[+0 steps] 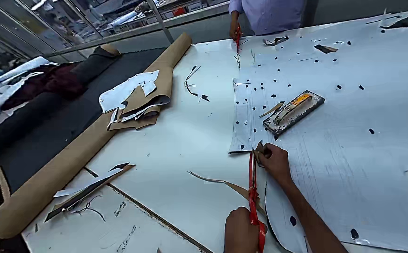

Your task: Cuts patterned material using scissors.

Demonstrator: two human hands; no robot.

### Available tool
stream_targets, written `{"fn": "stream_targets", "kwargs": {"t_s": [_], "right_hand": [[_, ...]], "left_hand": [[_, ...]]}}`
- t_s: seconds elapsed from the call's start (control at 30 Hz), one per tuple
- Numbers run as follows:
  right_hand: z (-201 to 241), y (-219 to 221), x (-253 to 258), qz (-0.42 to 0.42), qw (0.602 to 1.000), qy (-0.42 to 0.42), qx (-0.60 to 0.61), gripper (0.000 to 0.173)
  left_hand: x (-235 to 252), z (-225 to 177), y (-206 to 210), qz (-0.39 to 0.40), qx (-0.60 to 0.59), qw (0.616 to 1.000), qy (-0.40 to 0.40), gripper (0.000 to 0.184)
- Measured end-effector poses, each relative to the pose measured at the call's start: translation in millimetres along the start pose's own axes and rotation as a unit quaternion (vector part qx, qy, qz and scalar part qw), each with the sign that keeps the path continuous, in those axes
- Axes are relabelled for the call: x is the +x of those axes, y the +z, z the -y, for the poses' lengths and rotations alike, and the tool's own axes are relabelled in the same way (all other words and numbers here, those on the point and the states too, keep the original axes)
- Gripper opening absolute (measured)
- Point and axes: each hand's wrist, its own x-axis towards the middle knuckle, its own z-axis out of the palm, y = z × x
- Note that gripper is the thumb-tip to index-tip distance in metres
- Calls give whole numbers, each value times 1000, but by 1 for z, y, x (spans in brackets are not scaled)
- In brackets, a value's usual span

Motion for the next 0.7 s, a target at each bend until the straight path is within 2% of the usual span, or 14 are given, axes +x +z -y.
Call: {"fn": "stream_targets", "kwargs": {"t_s": [0.23, 0.43, 0.7], "right_hand": [[-6, -1, 2, 2, 1000, -1, 15, 15], [-4, -3, -1, 1, 1000, -3, 30, 14], [-2, -5, -2, 9, 999, -5, 47, 14]], "left_hand": [[-14, -10, 0, 19, 18, 999, -38, 33], [-27, 9, 1, 18, 1, 999, -36, 35], [-4, 1, -7, 17, -3, 999, -35, 31]]}}
